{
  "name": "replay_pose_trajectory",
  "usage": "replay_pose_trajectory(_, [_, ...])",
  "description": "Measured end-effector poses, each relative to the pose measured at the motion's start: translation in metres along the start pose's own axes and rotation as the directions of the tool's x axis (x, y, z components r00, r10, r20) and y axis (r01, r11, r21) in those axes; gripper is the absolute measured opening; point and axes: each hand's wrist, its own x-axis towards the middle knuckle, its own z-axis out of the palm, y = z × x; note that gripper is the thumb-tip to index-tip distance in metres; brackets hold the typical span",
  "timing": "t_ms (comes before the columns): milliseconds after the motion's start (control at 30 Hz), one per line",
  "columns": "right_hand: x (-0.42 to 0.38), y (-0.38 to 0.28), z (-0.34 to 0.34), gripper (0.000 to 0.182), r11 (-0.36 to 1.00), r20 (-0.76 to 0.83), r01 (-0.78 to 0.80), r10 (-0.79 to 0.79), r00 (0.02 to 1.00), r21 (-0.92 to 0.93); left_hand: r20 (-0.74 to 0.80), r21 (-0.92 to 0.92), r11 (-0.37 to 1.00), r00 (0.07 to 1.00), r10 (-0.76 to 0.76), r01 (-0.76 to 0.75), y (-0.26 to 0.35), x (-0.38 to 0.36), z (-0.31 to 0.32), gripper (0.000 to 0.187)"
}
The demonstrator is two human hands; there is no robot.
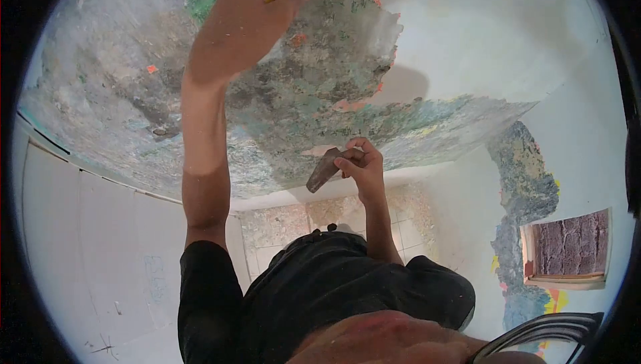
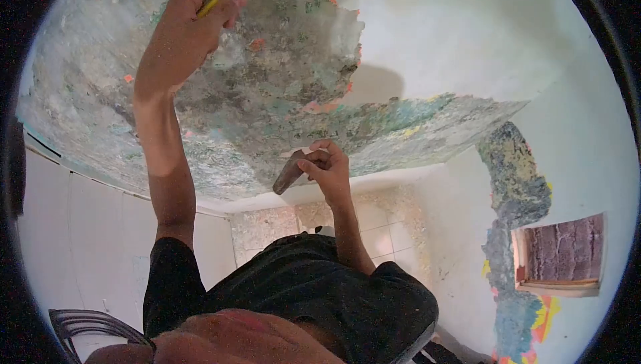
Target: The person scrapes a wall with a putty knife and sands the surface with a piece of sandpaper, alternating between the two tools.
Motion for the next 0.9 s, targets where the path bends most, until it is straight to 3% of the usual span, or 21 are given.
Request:
replay_pose_trajectory(100, [-0.001, -0.003, -0.003, 0.033, 1.000, 0.003, -0.009, 0.009, 1.000, -0.026, 0.074, 0.164, 0.977, 0.986, -0.150, 0.137, 0.027, -0.001, -0.017, 0.033])
replay_pose_trajectory(200, [-0.002, -0.007, 0.004, 0.033, 0.999, 0.002, -0.005, 0.005, 1.000, -0.041, 0.064, 0.007, 0.978, 0.976, -0.207, 0.207, 0.037, 0.009, -0.008, 0.030])
replay_pose_trajectory(300, [0.003, -0.005, 0.003, 0.032, 0.998, 0.025, -0.024, 0.025, 0.999, -0.062, 0.139, 0.166, 0.973, 0.973, -0.183, 0.159, 0.046, 0.007, -0.020, 0.031])
replay_pose_trajectory(433, [0.005, -0.005, 0.005, 0.033, 0.998, 0.084, -0.022, 0.026, 0.996, -0.051, 0.084, 0.048, 0.999, 0.996, -0.026, 0.022, 0.042, 0.012, -0.020, 0.033])
replay_pose_trajectory(600, [0.003, -0.009, 0.004, 0.033, 1.000, 0.083, -0.017, 0.019, 0.996, -0.024, 0.234, 0.117, 0.993, 0.972, -0.020, -0.008, 0.047, 0.050, -0.035, 0.038])
replay_pose_trajectory(700, [0.002, -0.012, -0.005, 0.032, 0.999, 0.026, -0.034, 0.034, 0.999, -0.030, 0.193, 0.294, 0.956, 0.980, -0.050, -0.009, 0.080, 0.057, -0.047, 0.041])
replay_pose_trajectory(800, [0.002, -0.012, -0.007, 0.032, 0.999, 0.002, -0.037, 0.037, 0.999, -0.032, 0.205, 0.348, 0.899, 0.957, 0.205, -0.267, 0.051, 0.104, -0.030, 0.040])
replay_pose_trajectory(900, [-0.001, -0.013, -0.010, 0.033, 1.000, 0.029, -0.001, 0.001, 1.000, -0.015, 0.209, 0.303, 0.947, 0.977, 0.046, -0.109, 0.092, 0.084, -0.042, 0.038])
